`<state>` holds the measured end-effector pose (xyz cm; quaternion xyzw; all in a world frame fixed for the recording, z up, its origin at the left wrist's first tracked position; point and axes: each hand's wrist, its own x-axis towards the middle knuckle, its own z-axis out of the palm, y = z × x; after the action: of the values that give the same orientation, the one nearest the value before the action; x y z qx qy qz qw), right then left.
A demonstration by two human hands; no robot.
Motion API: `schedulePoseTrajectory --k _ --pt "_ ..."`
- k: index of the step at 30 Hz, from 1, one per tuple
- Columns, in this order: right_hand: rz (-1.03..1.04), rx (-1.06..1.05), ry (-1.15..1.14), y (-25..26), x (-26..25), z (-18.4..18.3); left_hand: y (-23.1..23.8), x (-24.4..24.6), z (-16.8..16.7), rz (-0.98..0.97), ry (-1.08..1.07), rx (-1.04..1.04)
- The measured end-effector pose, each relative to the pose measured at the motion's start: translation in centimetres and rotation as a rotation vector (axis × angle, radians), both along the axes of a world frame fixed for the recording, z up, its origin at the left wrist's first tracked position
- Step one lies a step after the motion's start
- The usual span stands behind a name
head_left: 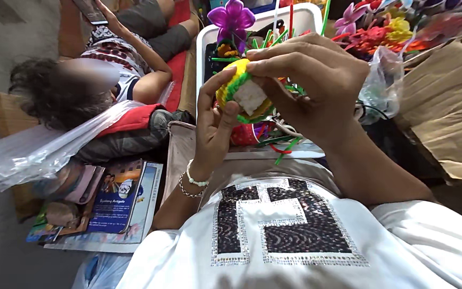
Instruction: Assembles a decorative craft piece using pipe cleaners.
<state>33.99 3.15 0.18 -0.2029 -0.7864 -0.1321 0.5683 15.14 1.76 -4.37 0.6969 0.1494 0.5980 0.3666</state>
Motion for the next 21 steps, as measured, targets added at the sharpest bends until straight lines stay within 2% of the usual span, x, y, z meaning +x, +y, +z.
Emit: schedulePoseTrajectory --k 5,14,21 --pt "-0.068 -0.027 -0.037 0.0 0.0 0.0 -0.2 -0.1 0.2 0.022 -0.048 -0.074" --pt "-0.072 -0.065 0.054 0.1 -0.7 -0.5 -0.6 0.7 -0.3 0.013 -0.173 -0.142" --pt "-0.046 -0.045 0.061 0.0 -1.1 -1.0 -0.4 1.1 -1.0 0.028 -0.242 -0.104"
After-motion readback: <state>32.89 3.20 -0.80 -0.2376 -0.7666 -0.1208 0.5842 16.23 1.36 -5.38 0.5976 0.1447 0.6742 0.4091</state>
